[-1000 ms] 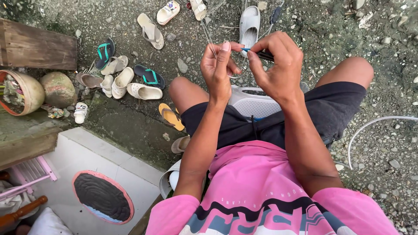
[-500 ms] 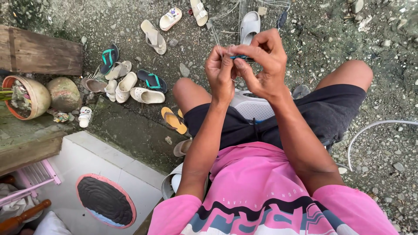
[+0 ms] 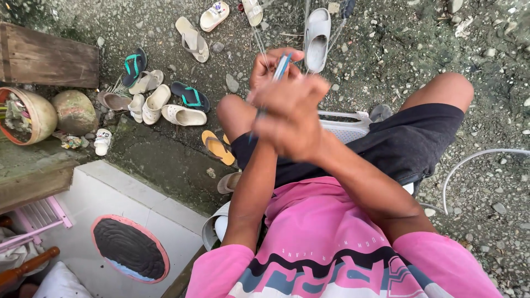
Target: The person is sitting down and using their hands and a small blue tool to work with fishing line, likely repairing or preparing a fishing net.
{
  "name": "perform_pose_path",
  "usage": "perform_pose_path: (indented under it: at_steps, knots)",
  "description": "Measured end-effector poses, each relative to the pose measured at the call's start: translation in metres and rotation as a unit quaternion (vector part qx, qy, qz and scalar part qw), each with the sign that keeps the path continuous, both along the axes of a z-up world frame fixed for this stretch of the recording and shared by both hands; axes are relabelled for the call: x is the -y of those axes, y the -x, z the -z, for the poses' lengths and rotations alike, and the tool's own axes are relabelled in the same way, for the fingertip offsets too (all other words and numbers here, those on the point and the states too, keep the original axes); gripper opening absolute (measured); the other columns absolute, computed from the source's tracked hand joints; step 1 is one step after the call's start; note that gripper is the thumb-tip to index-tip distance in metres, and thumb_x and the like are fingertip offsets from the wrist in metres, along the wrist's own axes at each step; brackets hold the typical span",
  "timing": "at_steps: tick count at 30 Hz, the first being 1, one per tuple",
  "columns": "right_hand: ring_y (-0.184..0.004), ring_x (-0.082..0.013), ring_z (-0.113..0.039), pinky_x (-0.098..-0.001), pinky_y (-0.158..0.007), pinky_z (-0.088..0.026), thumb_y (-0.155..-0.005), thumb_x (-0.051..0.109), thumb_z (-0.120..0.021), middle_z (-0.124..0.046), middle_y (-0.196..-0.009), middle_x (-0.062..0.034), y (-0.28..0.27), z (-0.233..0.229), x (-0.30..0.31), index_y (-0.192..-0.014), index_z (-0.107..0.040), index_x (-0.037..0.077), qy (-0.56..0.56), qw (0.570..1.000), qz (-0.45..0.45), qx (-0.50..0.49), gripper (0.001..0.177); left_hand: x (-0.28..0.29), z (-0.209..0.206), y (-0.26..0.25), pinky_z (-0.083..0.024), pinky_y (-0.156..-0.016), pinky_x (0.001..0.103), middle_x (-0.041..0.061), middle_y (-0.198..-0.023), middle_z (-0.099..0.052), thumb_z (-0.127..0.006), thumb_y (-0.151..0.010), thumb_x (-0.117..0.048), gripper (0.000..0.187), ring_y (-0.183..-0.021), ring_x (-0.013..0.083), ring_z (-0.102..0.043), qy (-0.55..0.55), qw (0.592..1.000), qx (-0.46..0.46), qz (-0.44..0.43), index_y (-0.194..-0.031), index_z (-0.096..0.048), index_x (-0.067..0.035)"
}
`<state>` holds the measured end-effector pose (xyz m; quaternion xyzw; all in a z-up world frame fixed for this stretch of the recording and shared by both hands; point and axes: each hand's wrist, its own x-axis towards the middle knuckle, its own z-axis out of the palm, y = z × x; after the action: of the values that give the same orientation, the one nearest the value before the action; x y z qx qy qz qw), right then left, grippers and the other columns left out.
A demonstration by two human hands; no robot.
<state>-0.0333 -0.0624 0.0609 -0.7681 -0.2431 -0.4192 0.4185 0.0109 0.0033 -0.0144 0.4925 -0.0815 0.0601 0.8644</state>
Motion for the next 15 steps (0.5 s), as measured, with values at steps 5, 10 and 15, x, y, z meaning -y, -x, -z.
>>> perform_pose_path:
  at_steps: [5, 10, 15]
  knots:
    - [-0.069, -0.0206, -0.062, -0.0391, -0.08, -0.039, -0.091, 0.016, -0.064, -0.064, -0.079, -0.0058, 0.027, -0.011, -0.01, -0.09, -0.057, 0.018, -0.002, 0.99, -0.117, 0.073, 0.008, -0.001, -0.013, 0.005, -0.031, -0.045, 0.017, 0.013, -0.092, -0.066, -0.053, -0.097, -0.018, 0.018, -0.056, 0.0093, -0.053, -0.02, 0.999, 0.049, 0.014, -0.084, -0.044, -0.011]
    - [-0.067, -0.0269, -0.052, -0.0397, -0.064, -0.035, -0.103, 0.024, -0.026, -0.057, -0.084, -0.0118, 0.047, 0.0, -0.004, -0.104, -0.059, 0.004, -0.077, 0.968, -0.223, -0.09, 0.038, -0.004, -0.018, 0.013, -0.034, -0.05, 0.018, 0.006, -0.102, -0.054, -0.054, -0.096, -0.019, 0.017, -0.06, 0.0114, -0.055, -0.021, 0.999, 0.041, -0.008, -0.083, -0.046, -0.011]
    - [-0.077, -0.0288, -0.054, -0.0379, -0.069, -0.043, -0.099, 0.011, -0.047, -0.056, -0.094, -0.0175, 0.046, 0.008, 0.015, -0.114, -0.059, -0.001, -0.043, 0.989, -0.032, -0.138, 0.023, -0.01, -0.019, 0.014, -0.045, -0.06, 0.023, 0.007, -0.11, -0.05, -0.055, -0.091, -0.019, 0.02, -0.061, 0.0125, -0.058, -0.102, 0.993, 0.049, -0.031, -0.077, -0.043, -0.01]
